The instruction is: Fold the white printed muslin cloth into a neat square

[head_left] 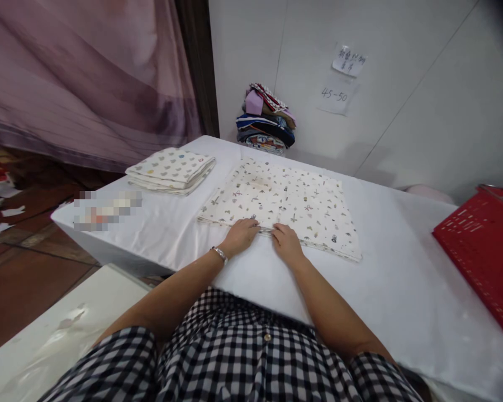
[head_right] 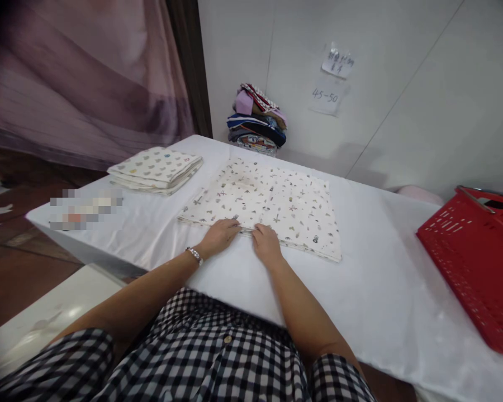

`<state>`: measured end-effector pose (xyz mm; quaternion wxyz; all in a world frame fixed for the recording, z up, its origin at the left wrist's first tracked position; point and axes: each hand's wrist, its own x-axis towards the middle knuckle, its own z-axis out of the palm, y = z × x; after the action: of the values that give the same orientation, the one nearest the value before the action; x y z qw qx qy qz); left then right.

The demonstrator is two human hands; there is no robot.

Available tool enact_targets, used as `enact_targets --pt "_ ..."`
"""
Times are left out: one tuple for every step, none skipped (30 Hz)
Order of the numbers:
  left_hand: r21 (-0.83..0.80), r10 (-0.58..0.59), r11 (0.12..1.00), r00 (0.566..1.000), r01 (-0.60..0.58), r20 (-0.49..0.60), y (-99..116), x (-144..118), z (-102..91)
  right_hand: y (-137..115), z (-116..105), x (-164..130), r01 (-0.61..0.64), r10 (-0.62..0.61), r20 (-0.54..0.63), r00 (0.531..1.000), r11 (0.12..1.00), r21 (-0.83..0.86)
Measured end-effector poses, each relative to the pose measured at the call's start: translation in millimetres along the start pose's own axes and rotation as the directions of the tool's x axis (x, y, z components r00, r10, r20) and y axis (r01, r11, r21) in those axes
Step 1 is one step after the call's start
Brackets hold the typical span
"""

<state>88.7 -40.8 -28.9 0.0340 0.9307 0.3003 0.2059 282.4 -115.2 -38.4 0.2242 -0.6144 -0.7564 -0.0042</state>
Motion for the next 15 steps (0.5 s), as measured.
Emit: enact_targets --pt "0.001 0.004 1.0 1.0 -0.004 -0.006 0.0 -0.3 0.2 -0.4 0.3 0.4 -0.006 0.006 0.004 1.0 1.0 -0.008" --pt "0.003 0.007 1.0 1.0 -0.007 -0.009 -0.1 -0.5 0.6 -0.7 0.8 1.0 -0.012 0.012 0.007 1.0 1.0 -0.014" --pt "0.006 0.009 1.0 1.0 -0.009 -0.011 -0.2 -0.7 1.1 -0.8 1.4 1.6 -0.018 0.018 0.007 1.0 1.0 -0.018" --pt "0.01 0.011 1.0 1.0 -0.011 -0.011 -0.3 -0.7 1.6 -0.8 2.1 2.1 -0.026 0.026 0.004 1.0 0.999 -0.019" --pt "0.013 0.011 1.0 1.0 -0.011 -0.013 -0.4 -0.7 2.2 -0.7 2.8 2.6 -0.033 0.033 -0.001 0.999 0.999 -0.016" --pt "0.014 0.012 1.0 1.0 -0.012 -0.015 -0.5 -0.7 2.7 -0.6 3.4 3.0 -0.035 0.035 -0.008 0.999 0.999 -0.007" --pt "0.012 0.013 1.0 1.0 -0.013 -0.018 -0.6 -0.7 3.1 -0.4 3.8 3.2 -0.03 0.03 -0.017 0.999 1.0 0.006" --pt "0.007 0.014 1.0 1.0 -0.013 -0.021 -0.6 -0.7 3.3 -0.1 4.0 3.2 -0.019 0.019 -0.026 0.999 1.0 0.023" --pt "0.0 0.015 1.0 1.0 -0.015 -0.022 -0.6 -0.8 3.4 0.1 4.1 2.9 -0.002 0.003 -0.035 0.999 0.999 0.041" --pt "-0.007 0.017 1.0 1.0 -0.017 -0.022 -0.5 -0.9 3.3 0.4 4.0 2.6 0.015 -0.013 -0.04 0.999 0.998 0.058" --pt "-0.012 0.019 1.0 1.0 -0.02 -0.019 -0.3 -1.0 3.0 0.7 3.9 2.1 0.028 -0.025 -0.042 0.999 0.997 0.071" --pt "-0.014 0.019 1.0 1.0 -0.02 -0.016 0.0 -1.0 2.6 1.1 3.8 1.7 0.036 -0.032 -0.042 0.999 0.996 0.081" --pt "-0.014 0.018 1.0 1.0 -0.019 -0.012 0.2 -1.0 2.2 1.6 3.9 1.3 0.038 -0.034 -0.04 0.999 0.995 0.089" --pt "-0.012 0.017 1.0 1.0 -0.017 -0.007 0.5 -1.0 1.8 2.0 4.0 1.0 0.038 -0.035 -0.039 0.999 0.995 0.096" --pt "-0.009 0.016 1.0 1.0 -0.016 -0.002 0.8 -0.9 1.5 2.6 4.4 0.8 0.04 -0.036 -0.039 0.999 0.994 0.101"
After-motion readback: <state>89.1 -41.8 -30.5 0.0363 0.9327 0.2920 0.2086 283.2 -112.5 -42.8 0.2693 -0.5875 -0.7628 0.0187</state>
